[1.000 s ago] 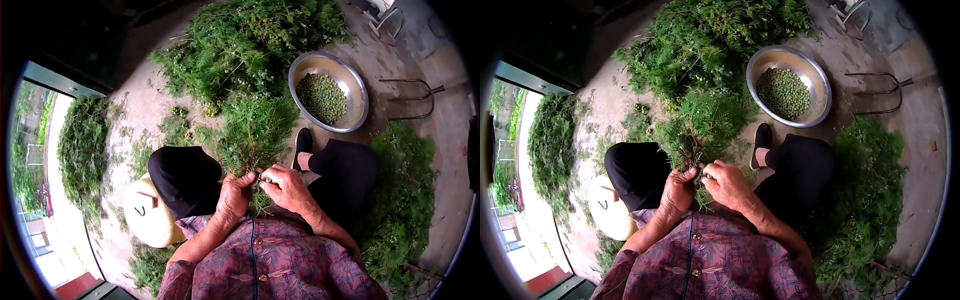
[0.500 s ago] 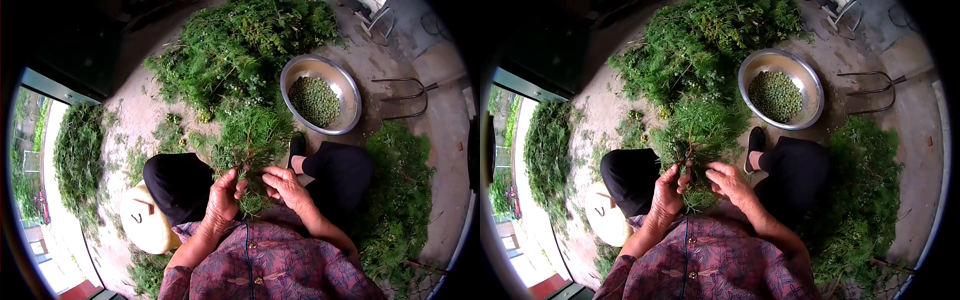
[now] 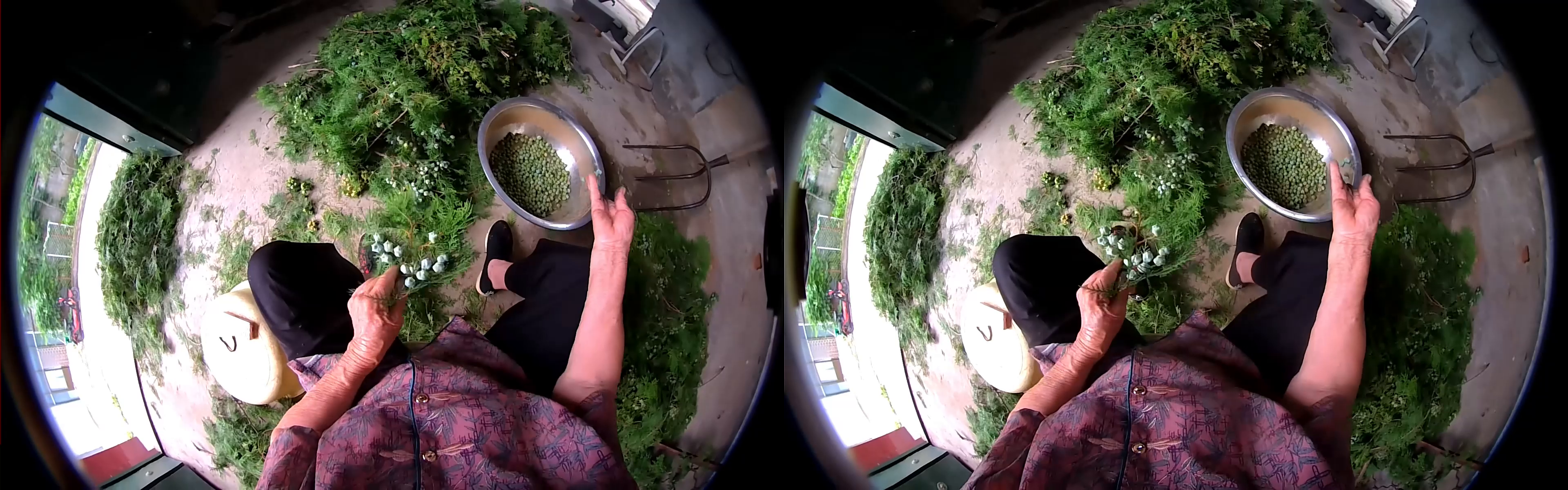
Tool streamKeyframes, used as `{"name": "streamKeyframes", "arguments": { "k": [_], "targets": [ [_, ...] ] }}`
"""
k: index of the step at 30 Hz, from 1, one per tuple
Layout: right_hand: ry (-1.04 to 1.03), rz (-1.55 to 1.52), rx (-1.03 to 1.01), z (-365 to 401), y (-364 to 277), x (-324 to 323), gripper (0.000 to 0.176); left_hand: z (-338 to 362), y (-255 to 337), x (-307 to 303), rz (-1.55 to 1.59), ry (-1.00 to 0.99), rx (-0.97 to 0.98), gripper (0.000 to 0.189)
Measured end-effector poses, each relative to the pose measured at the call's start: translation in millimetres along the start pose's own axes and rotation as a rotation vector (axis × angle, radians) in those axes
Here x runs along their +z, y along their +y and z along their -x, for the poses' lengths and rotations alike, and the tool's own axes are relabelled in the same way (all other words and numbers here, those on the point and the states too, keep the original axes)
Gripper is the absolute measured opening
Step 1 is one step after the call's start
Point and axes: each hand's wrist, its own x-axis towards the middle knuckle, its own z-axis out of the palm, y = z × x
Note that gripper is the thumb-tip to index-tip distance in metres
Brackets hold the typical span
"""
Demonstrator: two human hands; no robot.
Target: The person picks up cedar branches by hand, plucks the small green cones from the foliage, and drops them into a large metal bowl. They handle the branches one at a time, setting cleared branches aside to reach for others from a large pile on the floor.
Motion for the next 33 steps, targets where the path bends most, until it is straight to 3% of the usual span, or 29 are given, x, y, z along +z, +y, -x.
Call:
{"name": "streamKeyframes", "arguments": {
  "k": [2, 4, 5, 7, 9, 10, 12, 16, 17, 19, 23, 26, 27, 31, 33],
  "targets": [
    [0.073, 0.085, 0.003, -3, -3, 1, 0.039, -2, 4, -1, -0.173, 0.107, 0.167, 0.023],
    [0.071, 0.249, 0.0, 17, 18, 11, 0.029, -3, 4, -1, -0.224, 0.099, 0.194, 0.028],
    [-0.222, 0.523, 0.034, 36, 32, 10, 0.02, -3, 3, -1, -0.241, 0.092, 0.211, 0.029],
    [-0.287, 0.874, 0.046, 96, 81, 43, 0.015, -4, 2, 2, -0.27, 0.081, 0.235, 0.031],
    [-0.518, 1.298, 0.064, 145, 116, 48, 0.013, -5, 2, 6, -0.299, 0.078, 0.243, 0.031],
    [-0.893, 1.369, -0.074, 160, 134, 42, 0.02, -5, 3, 7, -0.281, 0.075, 0.234, 0.032],
    [-1.123, 1.685, -0.346, 199, 158, 51, 0.031, -7, 7, 8, -0.239, 0.076, 0.224, 0.034],
    [-1.082, 1.763, -0.382, 207, 180, 9, 0.033, -5, 11, 9, -0.14, 0.028, 0.101, 0.041],
    [-1.066, 1.707, -0.365, 205, 180, 1, 0.031, -1, 6, 12, -0.038, -0.063, -0.095, 0.046],
    [-1.034, 1.645, -0.413, 204, 181, 1, 0.021, 0, 6, 13, 0.301, -0.161, -0.255, 0.041],
    [-0.972, 1.637, -0.391, 198, 175, -9, 0.022, -10, 16, -1, 0.916, -0.358, -0.538, 0.038],
    [-0.959, 1.647, -0.365, 197, 170, -14, 0.022, -9, 5, 4, 1.277, -0.278, -0.651, 0.032],
    [-0.964, 1.683, -0.369, 198, 169, -15, 0.02, -9, 9, 6, 1.374, -0.151, -0.768, 0.018],
    [-0.936, 1.694, -0.258, 199, 176, -39, 0.016, -8, 0, 17, 1.519, -0.069, -0.896, 0.003],
    [-0.925, 1.685, -0.198, 196, 178, -47, 0.016, -6, 3, 19, 1.498, -0.04, -0.906, 0.004]
  ]
}}
